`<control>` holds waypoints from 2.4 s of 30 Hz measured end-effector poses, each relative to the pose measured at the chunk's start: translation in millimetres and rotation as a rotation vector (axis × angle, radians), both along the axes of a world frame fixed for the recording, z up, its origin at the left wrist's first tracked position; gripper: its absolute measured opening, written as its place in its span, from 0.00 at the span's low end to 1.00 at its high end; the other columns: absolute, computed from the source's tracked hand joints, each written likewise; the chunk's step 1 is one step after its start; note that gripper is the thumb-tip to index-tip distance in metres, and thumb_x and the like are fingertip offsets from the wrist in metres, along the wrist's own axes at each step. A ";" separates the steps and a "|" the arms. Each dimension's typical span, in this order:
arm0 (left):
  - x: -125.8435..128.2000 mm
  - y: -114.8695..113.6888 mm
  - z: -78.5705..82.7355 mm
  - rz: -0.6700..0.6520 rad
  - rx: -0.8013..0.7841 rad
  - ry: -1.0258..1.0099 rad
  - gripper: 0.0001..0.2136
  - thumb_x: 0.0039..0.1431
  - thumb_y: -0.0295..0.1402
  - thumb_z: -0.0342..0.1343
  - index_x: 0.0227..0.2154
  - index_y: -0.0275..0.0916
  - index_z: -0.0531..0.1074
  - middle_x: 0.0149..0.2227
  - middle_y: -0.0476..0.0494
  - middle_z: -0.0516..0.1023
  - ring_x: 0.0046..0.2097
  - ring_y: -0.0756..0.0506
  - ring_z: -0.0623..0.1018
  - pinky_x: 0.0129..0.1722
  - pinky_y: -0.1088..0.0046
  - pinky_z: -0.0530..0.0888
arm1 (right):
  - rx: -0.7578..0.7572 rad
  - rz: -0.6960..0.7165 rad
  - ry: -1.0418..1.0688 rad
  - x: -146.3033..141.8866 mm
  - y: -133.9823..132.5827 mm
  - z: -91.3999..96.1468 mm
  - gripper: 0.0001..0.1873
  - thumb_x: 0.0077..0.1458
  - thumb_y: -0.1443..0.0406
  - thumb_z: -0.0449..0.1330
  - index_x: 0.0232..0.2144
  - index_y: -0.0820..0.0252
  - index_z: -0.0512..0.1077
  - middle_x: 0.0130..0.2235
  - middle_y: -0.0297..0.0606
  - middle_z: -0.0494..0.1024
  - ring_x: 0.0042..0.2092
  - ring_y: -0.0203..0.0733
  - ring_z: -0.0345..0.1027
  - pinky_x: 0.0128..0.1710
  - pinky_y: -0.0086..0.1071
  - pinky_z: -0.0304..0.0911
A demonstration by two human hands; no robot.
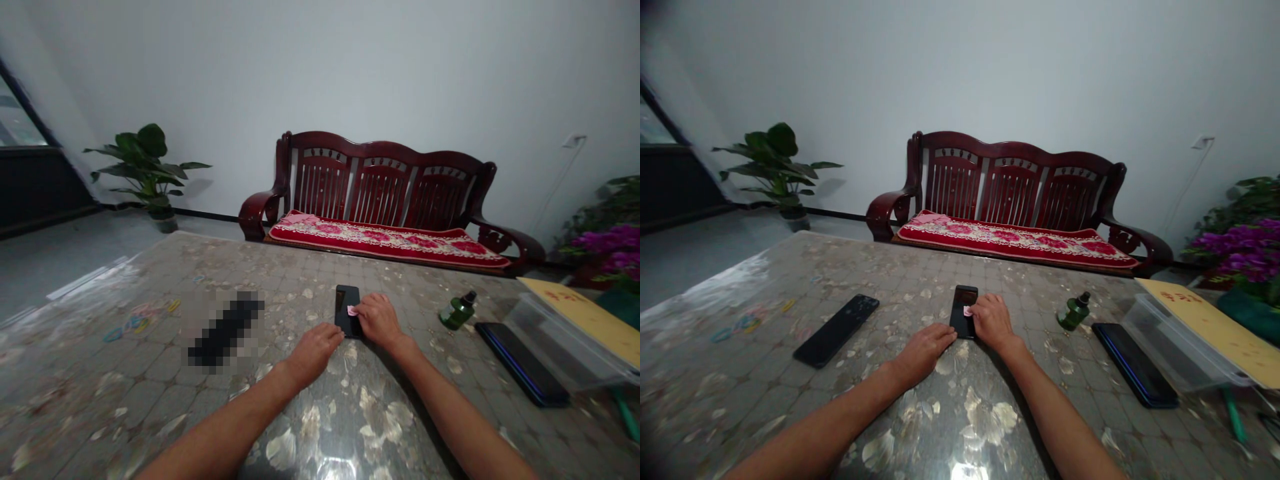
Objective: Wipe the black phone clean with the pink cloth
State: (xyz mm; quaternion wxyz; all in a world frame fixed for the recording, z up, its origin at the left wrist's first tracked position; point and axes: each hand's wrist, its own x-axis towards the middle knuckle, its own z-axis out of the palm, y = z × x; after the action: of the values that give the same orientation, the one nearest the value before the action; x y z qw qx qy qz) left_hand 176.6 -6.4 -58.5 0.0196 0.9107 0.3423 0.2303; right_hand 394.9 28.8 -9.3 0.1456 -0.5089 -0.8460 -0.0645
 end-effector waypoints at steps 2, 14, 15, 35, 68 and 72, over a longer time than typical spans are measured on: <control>-0.4 0.1 -0.6 -0.003 0.004 -0.005 0.14 0.65 0.21 0.50 0.48 0.37 0.76 0.47 0.39 0.80 0.49 0.43 0.78 0.50 0.64 0.77 | 0.009 -0.034 0.002 -3.0 3.5 -1.4 0.14 0.61 0.70 0.55 0.37 0.55 0.81 0.35 0.41 0.77 0.43 0.46 0.62 0.43 0.38 0.50; -1.1 2.1 -7.5 -0.033 0.044 -0.039 0.15 0.65 0.21 0.49 0.50 0.36 0.75 0.51 0.36 0.79 0.55 0.42 0.77 0.56 0.60 0.75 | 0.017 -0.080 0.010 -5.0 17.8 -4.7 0.13 0.62 0.69 0.56 0.39 0.54 0.81 0.37 0.41 0.78 0.44 0.47 0.63 0.44 0.38 0.50; -1.4 1.9 -7.4 -0.031 0.039 -0.038 0.15 0.65 0.21 0.49 0.50 0.36 0.75 0.51 0.36 0.79 0.55 0.42 0.77 0.56 0.60 0.75 | 0.015 -0.094 0.014 -5.9 19.9 -4.3 0.13 0.61 0.69 0.57 0.39 0.54 0.81 0.37 0.41 0.78 0.44 0.47 0.63 0.44 0.38 0.50; -2.6 4.0 -8.3 -0.042 -0.022 -0.031 0.18 0.63 0.20 0.50 0.52 0.38 0.75 0.54 0.36 0.79 0.56 0.42 0.78 0.56 0.60 0.76 | -0.003 -0.020 -0.011 -17.7 34.8 -3.7 0.14 0.63 0.67 0.56 0.40 0.51 0.81 0.38 0.41 0.79 0.45 0.48 0.63 0.45 0.38 0.51; 1.5 3.2 -6.2 -0.039 -0.014 -0.020 0.15 0.65 0.22 0.50 0.49 0.35 0.77 0.53 0.36 0.80 0.55 0.42 0.79 0.56 0.63 0.76 | -0.034 -0.155 -0.059 -41.1 64.9 -2.7 0.15 0.64 0.65 0.54 0.42 0.51 0.81 0.41 0.43 0.79 0.48 0.49 0.63 0.45 0.38 0.51; 0.8 2.0 -2.7 -0.041 -0.022 -0.023 0.15 0.64 0.21 0.50 0.50 0.36 0.76 0.53 0.37 0.80 0.55 0.43 0.78 0.56 0.63 0.76 | -0.028 -0.195 -0.049 -39.5 69.1 -5.3 0.15 0.64 0.66 0.55 0.42 0.51 0.81 0.41 0.43 0.79 0.47 0.49 0.63 0.45 0.38 0.50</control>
State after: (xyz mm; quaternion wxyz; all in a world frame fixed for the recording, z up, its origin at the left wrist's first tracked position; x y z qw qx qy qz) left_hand 177.4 -4.4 -61.1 0.0381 0.9145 0.3260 0.2367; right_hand 355.4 98.0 -14.6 0.1106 -0.5891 -0.7966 -0.0788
